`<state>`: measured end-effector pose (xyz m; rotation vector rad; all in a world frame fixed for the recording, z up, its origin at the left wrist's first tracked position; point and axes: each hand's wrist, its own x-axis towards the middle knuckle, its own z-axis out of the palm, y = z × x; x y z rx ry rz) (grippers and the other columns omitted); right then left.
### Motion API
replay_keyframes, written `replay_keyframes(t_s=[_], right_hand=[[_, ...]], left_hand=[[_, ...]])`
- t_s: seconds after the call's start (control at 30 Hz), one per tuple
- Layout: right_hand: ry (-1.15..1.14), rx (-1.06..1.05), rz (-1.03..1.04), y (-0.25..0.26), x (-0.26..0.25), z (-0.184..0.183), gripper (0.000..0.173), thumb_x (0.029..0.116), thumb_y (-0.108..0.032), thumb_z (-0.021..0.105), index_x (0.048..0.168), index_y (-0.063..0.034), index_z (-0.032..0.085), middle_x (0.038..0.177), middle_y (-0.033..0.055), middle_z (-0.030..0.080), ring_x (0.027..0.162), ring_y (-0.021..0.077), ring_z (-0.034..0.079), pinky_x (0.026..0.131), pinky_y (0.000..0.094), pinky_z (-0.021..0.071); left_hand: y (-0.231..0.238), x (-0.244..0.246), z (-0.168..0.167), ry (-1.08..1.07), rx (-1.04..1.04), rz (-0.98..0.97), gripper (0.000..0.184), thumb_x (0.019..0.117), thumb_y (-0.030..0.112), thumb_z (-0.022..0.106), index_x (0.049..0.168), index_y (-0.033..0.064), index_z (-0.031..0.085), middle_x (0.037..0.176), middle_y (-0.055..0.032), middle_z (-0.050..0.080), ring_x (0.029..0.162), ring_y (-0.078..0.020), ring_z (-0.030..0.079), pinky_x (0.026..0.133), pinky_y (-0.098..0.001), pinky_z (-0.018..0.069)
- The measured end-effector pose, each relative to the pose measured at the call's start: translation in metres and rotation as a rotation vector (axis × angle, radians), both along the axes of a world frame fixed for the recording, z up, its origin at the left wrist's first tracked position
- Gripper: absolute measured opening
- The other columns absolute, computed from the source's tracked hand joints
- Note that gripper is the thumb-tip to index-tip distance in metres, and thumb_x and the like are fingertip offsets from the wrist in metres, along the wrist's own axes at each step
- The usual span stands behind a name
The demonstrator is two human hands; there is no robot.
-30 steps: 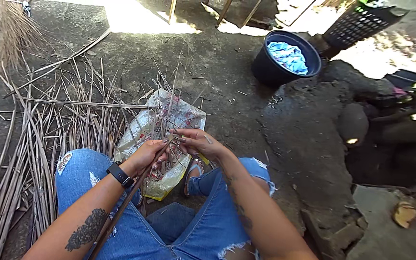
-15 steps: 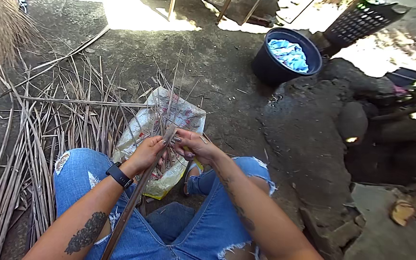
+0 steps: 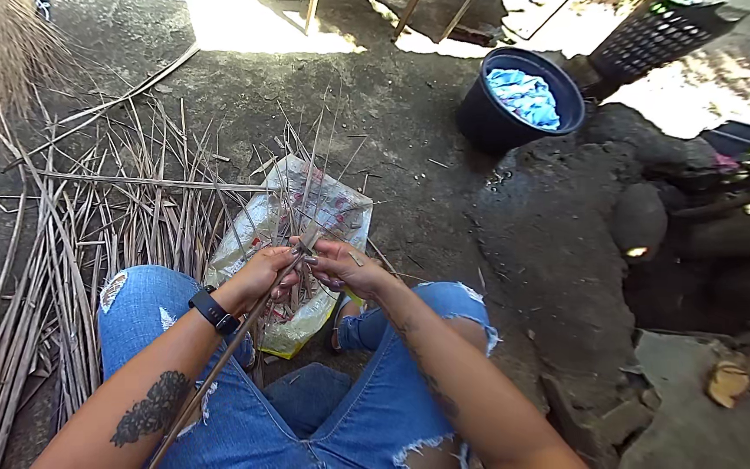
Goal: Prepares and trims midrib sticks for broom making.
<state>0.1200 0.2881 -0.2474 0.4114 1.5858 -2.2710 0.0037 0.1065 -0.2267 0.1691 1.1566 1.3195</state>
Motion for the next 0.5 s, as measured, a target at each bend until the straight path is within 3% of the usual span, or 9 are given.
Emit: replay_keyframes(t_s=[0.3, 0.4, 0.5], right_hand=[[0.135, 0.201, -0.01, 0.004, -0.002, -0.003, 0.037, 0.1036, -0.011, 0.056, 0.141, -0.0102, 0.058, 0.065, -0.0005, 0.051, 0.048, 0.0022, 0.041, 0.045, 0.0162, 0.0357], [0.207, 0.406, -0.038, 0.002, -0.002, -0.006, 0.037, 0.1015, -0.008, 0.061, 0.139, -0.0077, 0.06, 0.07, 0.0022, 0.057, 0.053, 0.0048, 0.046, 0.051, 0.0192, 0.0408], [0.223, 0.729, 0.013, 0.002, 0.0, -0.013, 0.027, 0.1015, -0.02, 0.065, 0.126, -0.0101, 0.068, 0.079, 0.0054, 0.065, 0.062, 0.0115, 0.057, 0.062, 0.0301, 0.0513]], left_hand=[[-0.006, -0.009, -0.003, -0.26, 0.089, -0.033, 0.042, 0.1137, 0.026, 0.022, 0.088, 0.0108, 0.052, 0.056, 0.0069, 0.039, 0.039, 0.0014, 0.036, 0.038, -0.0114, 0.0338], [-0.004, -0.003, -0.003, -0.087, 0.023, -0.009, 0.041, 0.1141, 0.024, 0.022, 0.089, 0.0094, 0.052, 0.054, 0.006, 0.039, 0.039, -0.0003, 0.036, 0.039, -0.0134, 0.0333], [0.002, 0.008, -0.003, 0.235, -0.123, -0.007, 0.039, 0.1147, 0.022, 0.029, 0.092, 0.0027, 0.055, 0.055, 0.0005, 0.045, 0.039, -0.0046, 0.041, 0.038, -0.0166, 0.0375]])
